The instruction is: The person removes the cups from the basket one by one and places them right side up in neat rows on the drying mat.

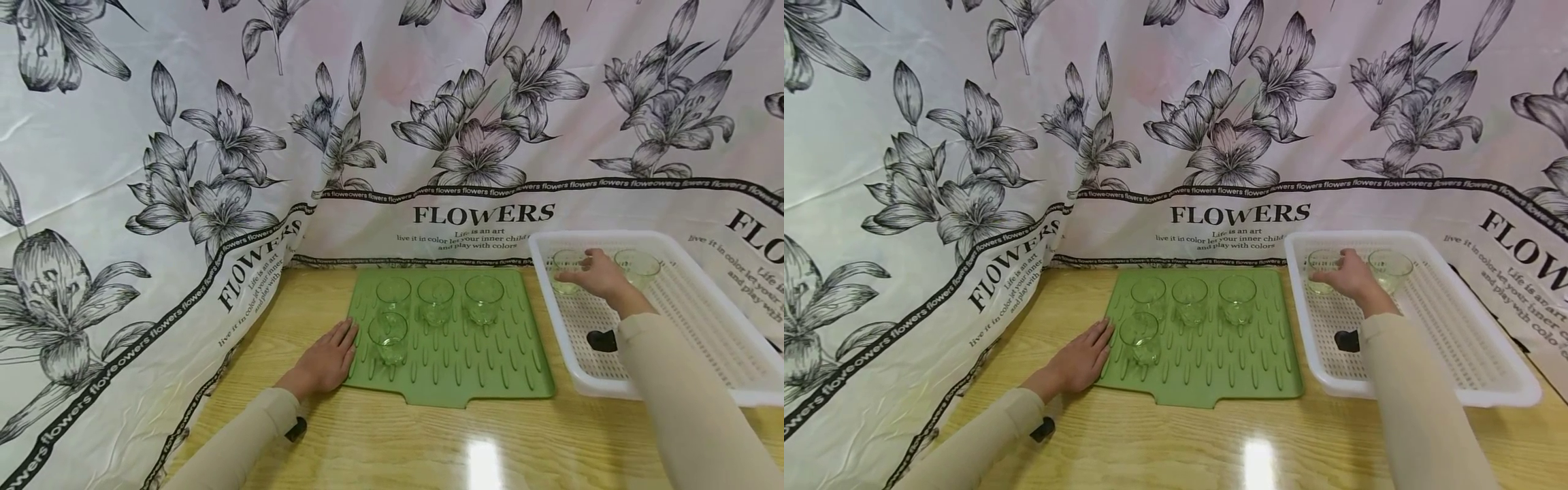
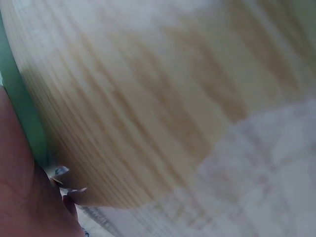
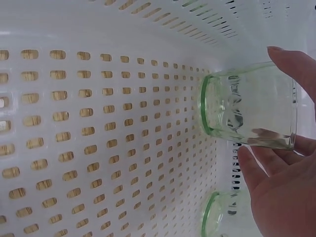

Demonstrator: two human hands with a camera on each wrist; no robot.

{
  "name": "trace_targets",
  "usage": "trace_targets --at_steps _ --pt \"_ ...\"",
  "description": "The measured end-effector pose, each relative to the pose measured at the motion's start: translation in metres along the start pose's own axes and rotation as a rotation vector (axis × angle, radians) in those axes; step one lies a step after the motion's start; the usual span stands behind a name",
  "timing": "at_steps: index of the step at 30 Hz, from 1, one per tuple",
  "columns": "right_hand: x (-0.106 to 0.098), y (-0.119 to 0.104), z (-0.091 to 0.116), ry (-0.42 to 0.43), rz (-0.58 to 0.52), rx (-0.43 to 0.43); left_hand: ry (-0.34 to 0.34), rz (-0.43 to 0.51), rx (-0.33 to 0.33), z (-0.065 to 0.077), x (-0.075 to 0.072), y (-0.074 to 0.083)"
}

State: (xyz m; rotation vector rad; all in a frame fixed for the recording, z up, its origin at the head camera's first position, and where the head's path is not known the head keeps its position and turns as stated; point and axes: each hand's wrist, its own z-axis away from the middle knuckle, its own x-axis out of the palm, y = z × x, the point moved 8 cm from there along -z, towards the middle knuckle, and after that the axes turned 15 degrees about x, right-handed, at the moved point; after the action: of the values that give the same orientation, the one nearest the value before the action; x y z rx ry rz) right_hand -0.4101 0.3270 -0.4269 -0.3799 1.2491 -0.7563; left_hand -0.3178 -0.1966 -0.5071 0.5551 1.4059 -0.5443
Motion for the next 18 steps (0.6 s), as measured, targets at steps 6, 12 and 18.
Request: trace_targets --at_steps 6,12,18 --pt "0.0018 0.0003 -0.0017 -0.008 -0.021 -0.002 0.005 -0.004 -0.003 -0.0004 0.0000 -0.0003" --pt "0.0026 -0.0010 -0.0024 -0.022 -0.032 -0.005 0.011 -0.004 -0.004 -0.0003 -0.0023 0.0008" --pt "0.0016 -0.0018 -0.0011 -0.022 -0.034 -0.011 0.006 0.007 -0.006 0.0002 -0.0027 0.0017"
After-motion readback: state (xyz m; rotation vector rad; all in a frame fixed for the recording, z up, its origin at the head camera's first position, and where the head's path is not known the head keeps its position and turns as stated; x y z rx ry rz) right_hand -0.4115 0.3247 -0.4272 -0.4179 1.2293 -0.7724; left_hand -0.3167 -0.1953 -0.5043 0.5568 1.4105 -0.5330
